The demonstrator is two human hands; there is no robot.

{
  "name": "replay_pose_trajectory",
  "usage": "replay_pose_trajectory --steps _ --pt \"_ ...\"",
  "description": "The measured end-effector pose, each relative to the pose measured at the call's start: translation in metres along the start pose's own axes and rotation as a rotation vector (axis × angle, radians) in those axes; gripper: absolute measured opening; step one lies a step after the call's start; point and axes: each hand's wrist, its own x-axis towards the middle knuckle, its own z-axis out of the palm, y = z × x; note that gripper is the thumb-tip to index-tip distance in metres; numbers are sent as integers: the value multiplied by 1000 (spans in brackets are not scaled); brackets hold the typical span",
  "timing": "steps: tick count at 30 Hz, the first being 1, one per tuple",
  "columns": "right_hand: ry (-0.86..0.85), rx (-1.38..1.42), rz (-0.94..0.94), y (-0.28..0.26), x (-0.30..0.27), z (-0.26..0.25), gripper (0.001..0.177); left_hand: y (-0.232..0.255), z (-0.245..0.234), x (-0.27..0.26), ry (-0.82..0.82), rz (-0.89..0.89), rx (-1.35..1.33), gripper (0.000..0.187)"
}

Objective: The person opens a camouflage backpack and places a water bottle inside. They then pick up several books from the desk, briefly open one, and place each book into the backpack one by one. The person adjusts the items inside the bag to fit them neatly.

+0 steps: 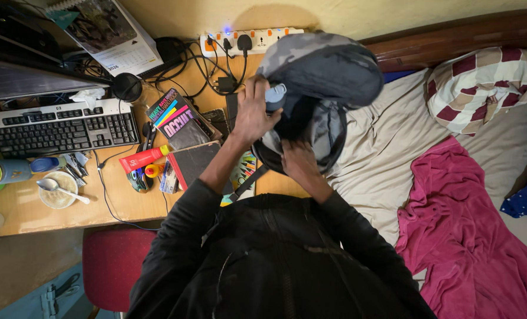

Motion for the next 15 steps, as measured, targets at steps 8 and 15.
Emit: replay_pose_trajectory --steps 8,15 --pt "126 392 -104 23 32 -30 63 6 -14 16 -105 -74 98 76" --pt "-114 318 -22 54 52 -26 29 6 -14 28 -199 -127 62 86"
